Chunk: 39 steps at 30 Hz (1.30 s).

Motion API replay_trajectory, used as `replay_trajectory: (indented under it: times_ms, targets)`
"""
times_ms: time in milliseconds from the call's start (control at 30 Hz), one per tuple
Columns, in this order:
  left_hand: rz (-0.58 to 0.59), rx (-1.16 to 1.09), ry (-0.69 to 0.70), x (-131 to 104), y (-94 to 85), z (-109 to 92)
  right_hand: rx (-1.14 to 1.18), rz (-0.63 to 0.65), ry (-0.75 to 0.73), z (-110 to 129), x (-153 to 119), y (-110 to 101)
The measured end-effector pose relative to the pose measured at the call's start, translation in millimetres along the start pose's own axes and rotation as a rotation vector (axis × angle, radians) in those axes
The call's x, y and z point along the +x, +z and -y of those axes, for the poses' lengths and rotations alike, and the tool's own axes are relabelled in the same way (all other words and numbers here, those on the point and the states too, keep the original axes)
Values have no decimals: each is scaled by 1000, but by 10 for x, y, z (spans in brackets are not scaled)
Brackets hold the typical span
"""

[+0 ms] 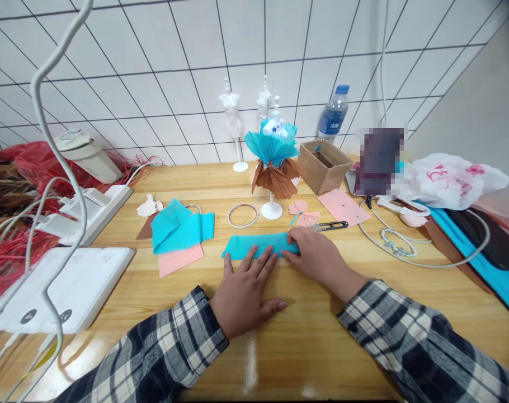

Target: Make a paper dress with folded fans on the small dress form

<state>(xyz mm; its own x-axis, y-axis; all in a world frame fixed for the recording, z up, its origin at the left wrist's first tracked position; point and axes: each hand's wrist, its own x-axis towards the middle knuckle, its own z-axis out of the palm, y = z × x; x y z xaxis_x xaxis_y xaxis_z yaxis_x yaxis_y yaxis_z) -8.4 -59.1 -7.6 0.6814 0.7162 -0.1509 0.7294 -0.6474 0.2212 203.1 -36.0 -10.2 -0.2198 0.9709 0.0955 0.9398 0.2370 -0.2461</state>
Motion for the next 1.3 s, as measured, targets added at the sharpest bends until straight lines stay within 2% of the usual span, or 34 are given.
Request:
replay_trajectory:
  times_ms: [100,167,233,367,500,800,900,1033,1167,1300]
  targets:
    - [-16,14,13,-3,-3,0,-26,-118,-125,44,-140,-42]
    - [-14,26,6,-5,-3,-7,-48,-123,-238,94,-271,-19]
    - [-15,34,-6,-5,-3,-15,-75,-101,-291,130,-394,40]
    - [-20,29,-14,-1,-10,-20,-118,-46,-256,88,-516,144]
    - [-12,29,-29,0,-12,-18,-149,-23,-208,-54,-517,150]
    - [-26,16,-28,-7,0,-8,-157,-133,-20,-281,-495,4]
    - [-18,9,-16,3,0,2,-87,-156,-105,-205,-426,-26]
    - [5,6,-13,8,4,7,-11,-32,-382,7,-333,81]
    - [17,29,-25,-15,-5,32,16,116,-343,91,-327,203]
    - [28,76,-105,-58,-45,135,12,156,-310,60,-356,200]
